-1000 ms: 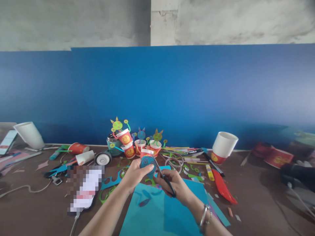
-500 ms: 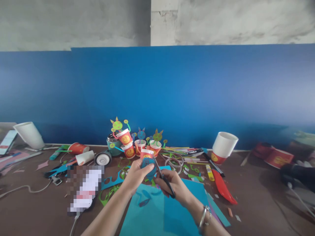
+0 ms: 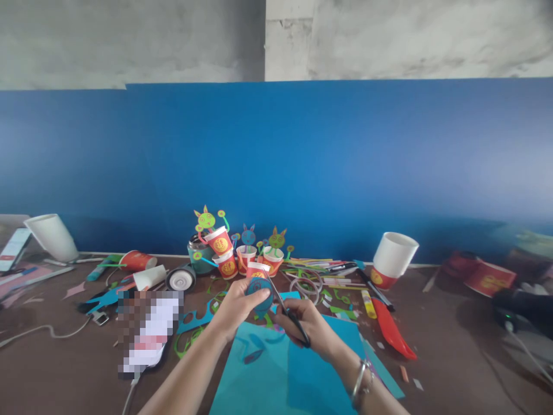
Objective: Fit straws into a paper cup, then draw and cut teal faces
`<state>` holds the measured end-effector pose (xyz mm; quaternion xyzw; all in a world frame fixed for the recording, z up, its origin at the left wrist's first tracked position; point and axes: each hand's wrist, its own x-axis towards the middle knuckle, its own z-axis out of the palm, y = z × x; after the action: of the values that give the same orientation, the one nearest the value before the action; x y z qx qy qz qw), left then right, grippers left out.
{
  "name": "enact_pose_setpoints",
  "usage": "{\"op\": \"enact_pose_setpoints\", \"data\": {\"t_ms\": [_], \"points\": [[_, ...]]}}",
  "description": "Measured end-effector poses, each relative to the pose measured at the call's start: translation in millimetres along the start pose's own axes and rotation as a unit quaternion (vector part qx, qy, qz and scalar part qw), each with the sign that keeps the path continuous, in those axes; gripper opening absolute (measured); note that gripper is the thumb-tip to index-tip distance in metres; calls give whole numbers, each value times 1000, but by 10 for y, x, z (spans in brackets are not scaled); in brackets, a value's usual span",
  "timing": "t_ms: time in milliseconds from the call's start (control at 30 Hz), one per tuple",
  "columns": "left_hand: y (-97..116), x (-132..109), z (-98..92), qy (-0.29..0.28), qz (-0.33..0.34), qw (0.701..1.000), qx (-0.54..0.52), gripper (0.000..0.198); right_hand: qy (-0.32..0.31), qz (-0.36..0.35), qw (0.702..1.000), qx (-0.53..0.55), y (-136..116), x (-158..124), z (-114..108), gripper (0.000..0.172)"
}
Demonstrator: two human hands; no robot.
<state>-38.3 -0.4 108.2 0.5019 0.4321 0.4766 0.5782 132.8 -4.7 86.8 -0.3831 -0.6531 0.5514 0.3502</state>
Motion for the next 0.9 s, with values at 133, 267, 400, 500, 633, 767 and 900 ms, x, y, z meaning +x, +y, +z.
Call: {"op": "enact_pose_setpoints", "data": {"t_ms": [133,267,400,500,633,767,900], "points": [[13,-2,10,23,6,1000,-4,26,-8,5,1000,-4,-15,2,-8,31],[35,-23,31,7,19,1000,11,25,-15,10,1000,1,-11,2,-6,26],[71,-46,37,-1,11,1000,20,25,-11,12,1000,-4,-16,-3,-6,28],[75,-42,23,-6,-1,1000,17,24,-21,12,1000,-9,-19,-5,-14,30],[47,-15,-14,-31,19,999,17,23,-30,17,999,-14,-8,-11,-34,32],[34,-7,-56,-35,20,999,28,21,-35,19,999,-24,8,-19,-70,31],[27,-6,-94,-47,4,998,31,21,-54,16,998,-29,15,-16,-98,31]]}}
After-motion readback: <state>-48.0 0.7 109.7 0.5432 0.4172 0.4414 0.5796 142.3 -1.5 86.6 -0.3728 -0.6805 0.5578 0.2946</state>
